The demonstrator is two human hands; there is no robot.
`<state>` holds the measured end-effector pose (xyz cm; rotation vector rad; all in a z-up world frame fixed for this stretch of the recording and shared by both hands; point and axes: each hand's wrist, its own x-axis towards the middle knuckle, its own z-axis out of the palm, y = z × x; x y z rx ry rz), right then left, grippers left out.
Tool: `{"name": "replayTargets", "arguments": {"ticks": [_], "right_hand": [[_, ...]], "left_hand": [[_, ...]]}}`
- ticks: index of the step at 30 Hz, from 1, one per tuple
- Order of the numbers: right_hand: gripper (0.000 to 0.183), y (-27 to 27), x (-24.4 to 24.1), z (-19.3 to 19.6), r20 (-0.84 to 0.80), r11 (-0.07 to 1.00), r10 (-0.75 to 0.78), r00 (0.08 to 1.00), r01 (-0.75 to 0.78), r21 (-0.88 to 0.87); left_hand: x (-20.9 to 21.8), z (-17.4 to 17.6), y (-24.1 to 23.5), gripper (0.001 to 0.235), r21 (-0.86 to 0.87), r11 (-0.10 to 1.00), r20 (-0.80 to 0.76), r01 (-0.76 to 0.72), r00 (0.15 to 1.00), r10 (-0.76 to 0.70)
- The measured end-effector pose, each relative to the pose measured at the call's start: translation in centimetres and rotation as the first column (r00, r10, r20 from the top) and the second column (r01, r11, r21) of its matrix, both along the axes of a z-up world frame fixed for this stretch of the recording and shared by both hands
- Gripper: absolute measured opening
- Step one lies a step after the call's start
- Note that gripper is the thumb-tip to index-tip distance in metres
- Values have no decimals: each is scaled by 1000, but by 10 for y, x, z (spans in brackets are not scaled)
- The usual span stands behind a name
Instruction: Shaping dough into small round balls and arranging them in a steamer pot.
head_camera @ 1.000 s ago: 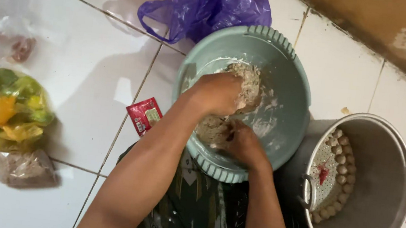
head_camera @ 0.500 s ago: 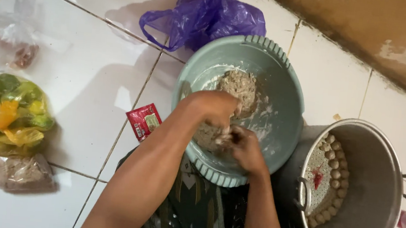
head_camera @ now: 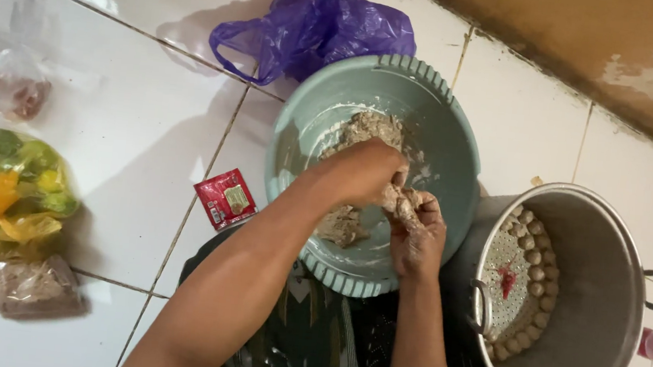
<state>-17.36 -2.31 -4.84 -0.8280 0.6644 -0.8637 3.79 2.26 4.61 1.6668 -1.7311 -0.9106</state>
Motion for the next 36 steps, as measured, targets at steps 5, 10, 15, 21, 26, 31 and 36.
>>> {"name": "replayTargets", "arguments": {"ticks": [5, 10, 15, 21, 26, 31, 36], "right_hand": [[32, 13, 15, 36, 8, 1000, 17, 1000, -17, -17], [29, 8, 4, 18, 26, 997, 65, 998, -66, 40], [25, 9, 1, 15, 63, 989, 131, 989, -135, 60], [31, 12, 7, 9, -191, 970, 111, 975, -148, -191], [16, 12, 4, 12, -172, 990, 77, 982, -96, -99], [10, 10, 1, 10, -41, 985, 169, 985, -168, 33], [8, 12, 6, 23, -2, 978, 198, 980, -198, 60]], "left_hand": [[1, -1, -1, 28, -50, 998, -31, 35, 999, -37], [9, -2, 1, 27, -24, 997, -98, 76, 992, -78], [14, -3, 0, 27, 34, 996, -134, 84, 988, -79], [9, 14, 4, 24, 98, 992, -117, 75, 991, -63], [16, 16, 5, 22, 40, 995, -117, 86, 990, -81], [32, -11, 4, 19, 34, 997, -129, 68, 990, -63], [29, -13, 6, 26, 219, 967, 3, 127, 991, -131]]}}
